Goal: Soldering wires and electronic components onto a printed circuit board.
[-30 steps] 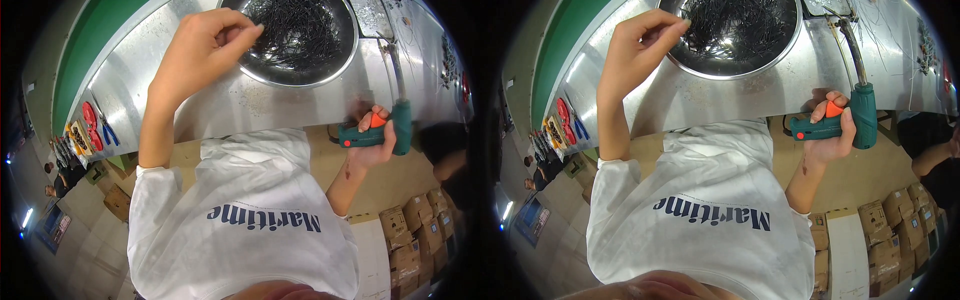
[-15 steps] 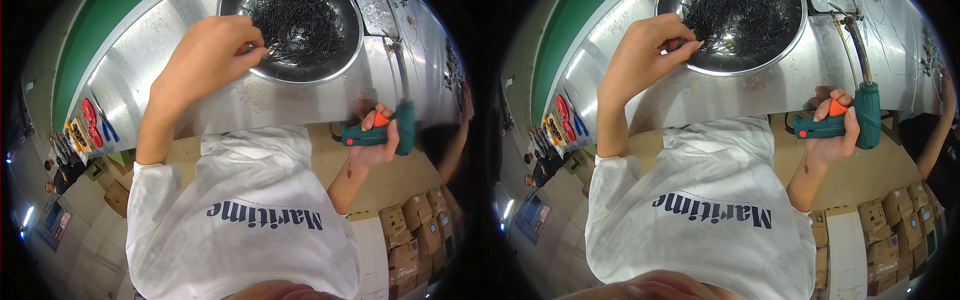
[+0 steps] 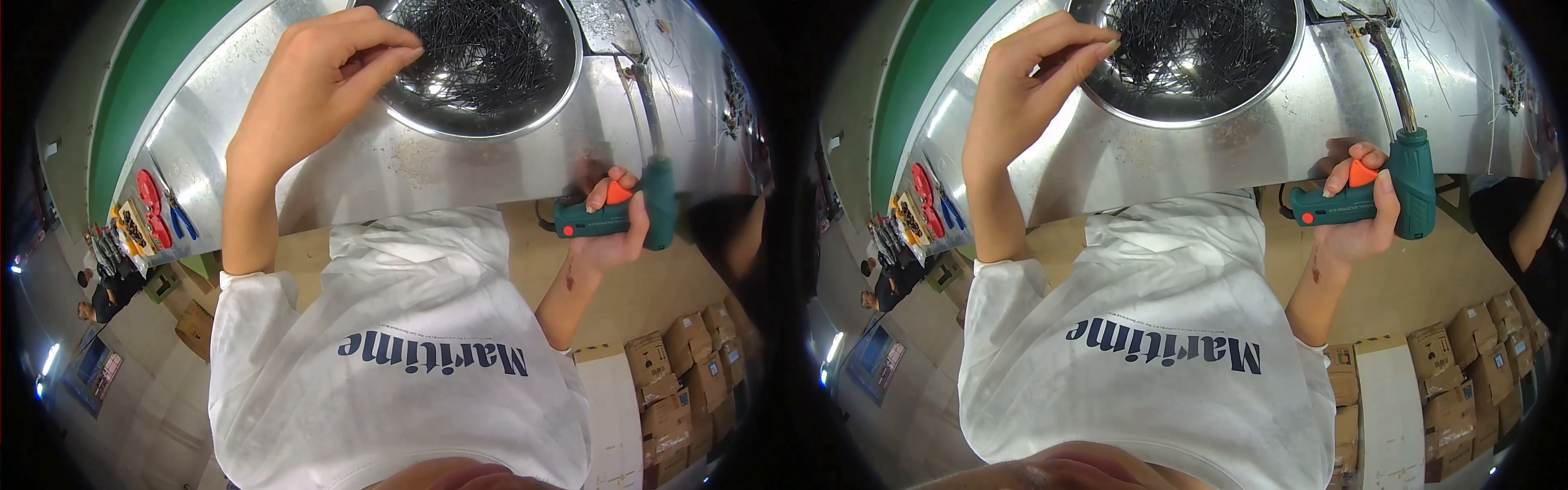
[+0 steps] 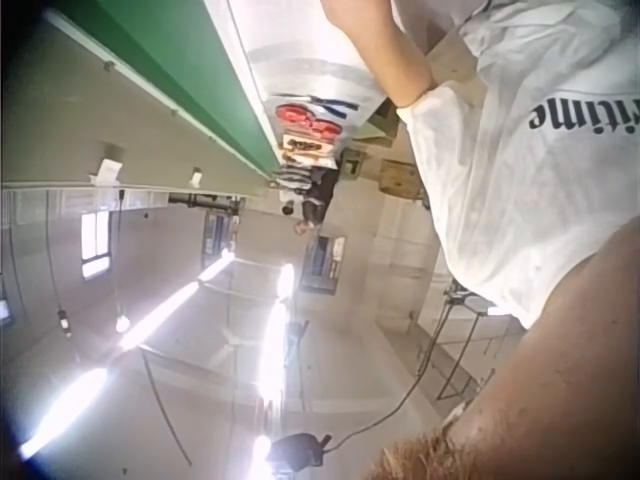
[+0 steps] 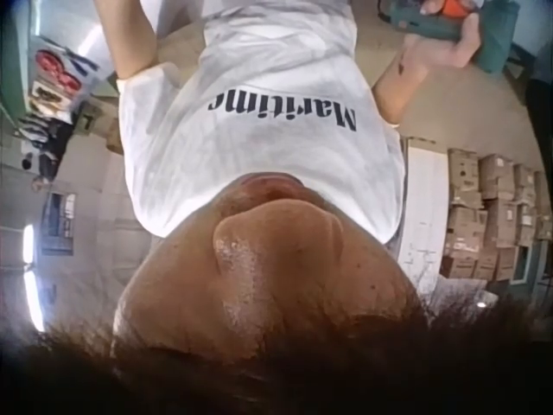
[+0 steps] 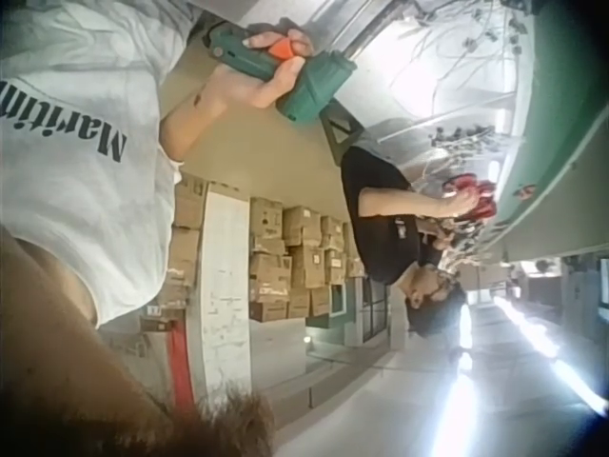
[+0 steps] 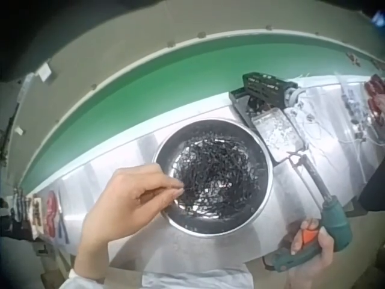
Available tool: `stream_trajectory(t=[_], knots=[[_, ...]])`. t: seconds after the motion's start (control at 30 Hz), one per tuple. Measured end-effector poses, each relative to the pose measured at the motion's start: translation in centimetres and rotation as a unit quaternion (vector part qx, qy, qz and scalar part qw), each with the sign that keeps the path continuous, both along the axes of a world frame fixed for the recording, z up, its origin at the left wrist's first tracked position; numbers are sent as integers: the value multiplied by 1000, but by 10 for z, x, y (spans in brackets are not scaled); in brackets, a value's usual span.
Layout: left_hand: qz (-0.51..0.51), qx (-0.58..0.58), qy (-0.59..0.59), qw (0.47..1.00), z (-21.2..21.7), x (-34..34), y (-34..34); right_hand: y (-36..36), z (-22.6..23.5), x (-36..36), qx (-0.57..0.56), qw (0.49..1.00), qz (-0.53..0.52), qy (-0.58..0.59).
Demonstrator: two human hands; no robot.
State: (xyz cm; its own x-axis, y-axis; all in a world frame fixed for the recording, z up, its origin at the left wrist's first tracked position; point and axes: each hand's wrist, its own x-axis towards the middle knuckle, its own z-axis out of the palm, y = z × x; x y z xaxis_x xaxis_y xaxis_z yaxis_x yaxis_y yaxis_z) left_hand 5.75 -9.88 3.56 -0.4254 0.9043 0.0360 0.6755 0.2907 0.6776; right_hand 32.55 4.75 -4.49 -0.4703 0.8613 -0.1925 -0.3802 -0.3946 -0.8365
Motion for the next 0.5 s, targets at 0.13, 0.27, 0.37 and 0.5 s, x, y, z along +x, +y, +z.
stream_trajectory(t=[0.13,0.27,0.37,0.5], knots=[[9,15,-36,999,-10,0,-5,0,1,0,10,1000,8,-2],[-57,-25,8,998,-14,10,-3,1,-2,2,17,1000,9,-6],[-86,-95,116,985,-15,17,1,0,-2,2,15,1000,13,-5],[-100,-128,166,973,-17,19,10,-1,-2,2,14,1000,11,-4]])
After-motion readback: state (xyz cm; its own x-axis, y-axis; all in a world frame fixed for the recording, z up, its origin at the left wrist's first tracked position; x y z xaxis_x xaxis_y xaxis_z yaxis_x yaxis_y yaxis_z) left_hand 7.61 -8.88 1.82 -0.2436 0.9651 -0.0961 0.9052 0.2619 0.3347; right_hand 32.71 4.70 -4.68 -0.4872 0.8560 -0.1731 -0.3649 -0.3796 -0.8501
